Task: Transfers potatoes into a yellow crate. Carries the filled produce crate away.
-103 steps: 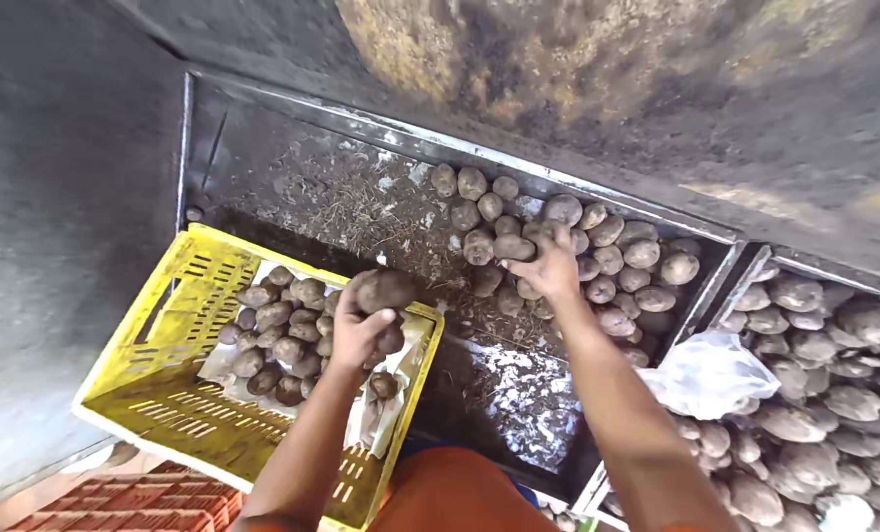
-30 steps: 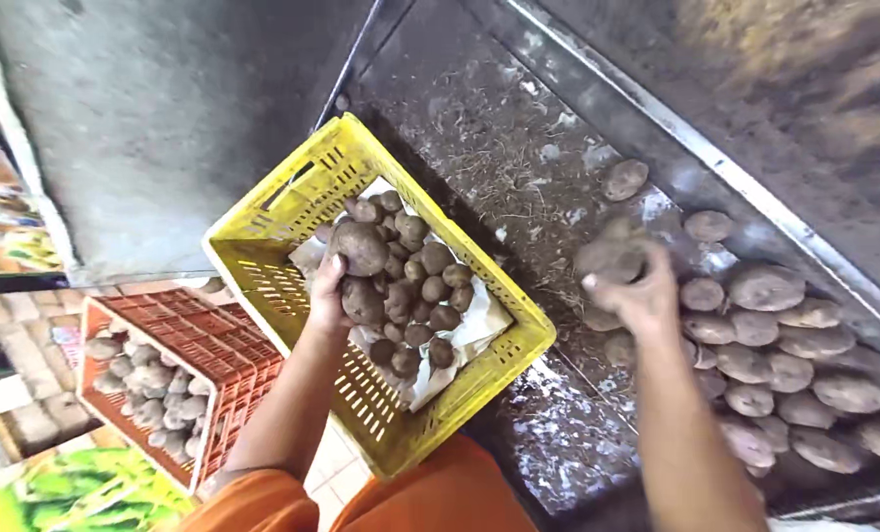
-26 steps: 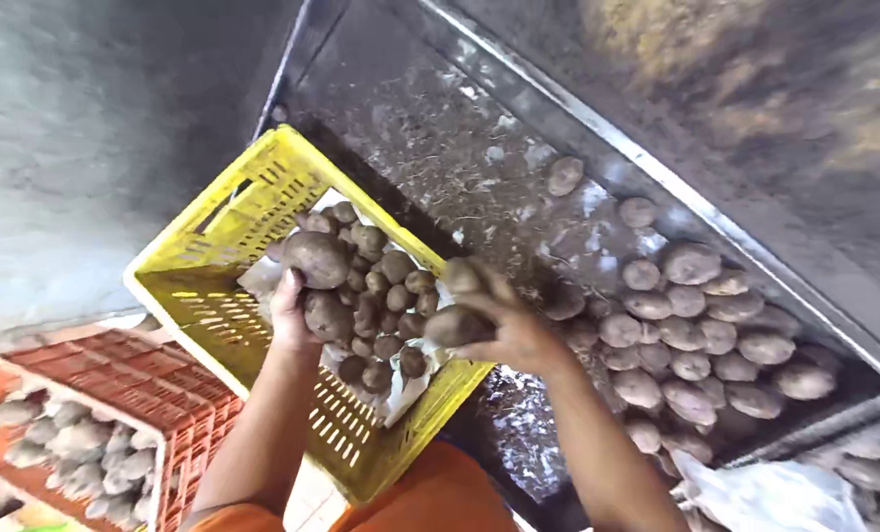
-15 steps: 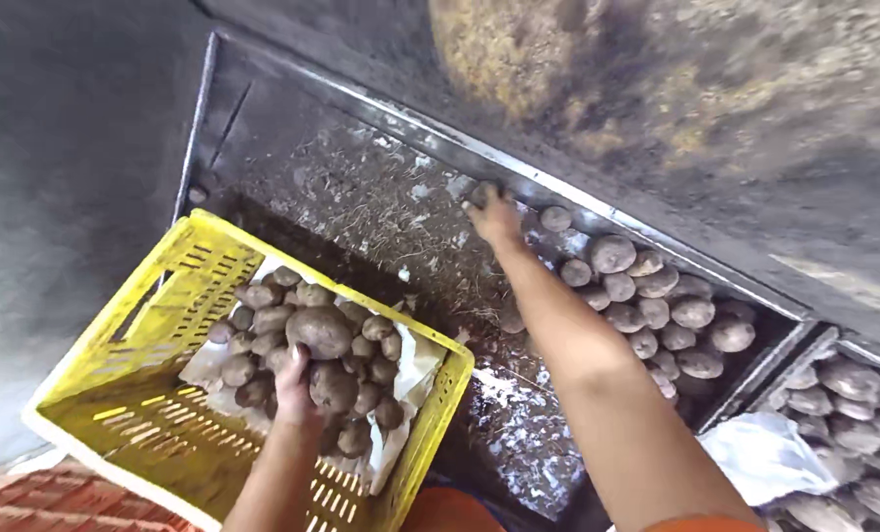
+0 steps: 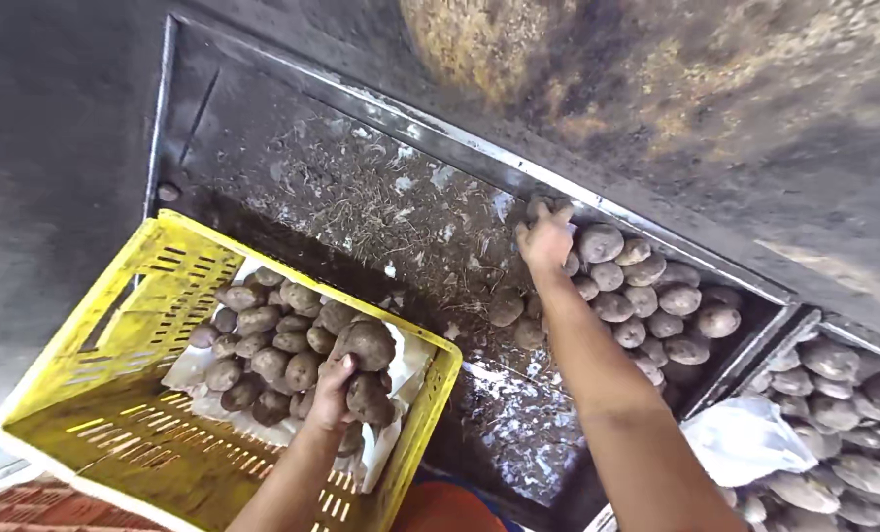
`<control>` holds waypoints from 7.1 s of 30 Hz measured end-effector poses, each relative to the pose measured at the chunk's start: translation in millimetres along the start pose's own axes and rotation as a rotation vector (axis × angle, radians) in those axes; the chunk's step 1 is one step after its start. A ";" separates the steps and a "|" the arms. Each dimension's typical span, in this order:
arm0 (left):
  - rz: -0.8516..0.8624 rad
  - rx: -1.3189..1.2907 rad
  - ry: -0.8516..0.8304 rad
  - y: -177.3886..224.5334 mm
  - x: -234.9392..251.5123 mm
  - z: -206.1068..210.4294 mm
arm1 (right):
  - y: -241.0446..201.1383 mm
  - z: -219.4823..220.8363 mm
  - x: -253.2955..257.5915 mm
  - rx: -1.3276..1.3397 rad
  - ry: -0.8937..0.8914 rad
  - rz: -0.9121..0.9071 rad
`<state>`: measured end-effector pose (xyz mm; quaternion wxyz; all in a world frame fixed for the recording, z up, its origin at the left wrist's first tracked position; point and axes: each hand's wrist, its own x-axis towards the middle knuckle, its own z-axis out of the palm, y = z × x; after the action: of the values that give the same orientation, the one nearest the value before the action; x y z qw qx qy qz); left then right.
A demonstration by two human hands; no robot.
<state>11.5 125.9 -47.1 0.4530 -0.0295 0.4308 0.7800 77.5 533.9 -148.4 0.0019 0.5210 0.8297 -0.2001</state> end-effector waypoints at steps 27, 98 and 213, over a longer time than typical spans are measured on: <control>0.260 0.144 0.041 56.0 -71.8 37.5 | 21.9 -15.8 -142.2 -0.345 -0.530 -0.224; 0.307 0.048 0.054 111.0 -188.8 -48.1 | 63.6 -73.3 -230.8 0.035 -0.272 -0.281; -0.665 2.362 -0.535 -224.9 -321.5 29.6 | 560.4 117.7 -1053.9 1.050 0.380 1.822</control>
<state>375.3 -23.3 -33.4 0.4503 0.4454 0.7318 -0.2515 1020.1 -204.5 -218.5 -0.2035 0.9028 -0.0758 -0.3712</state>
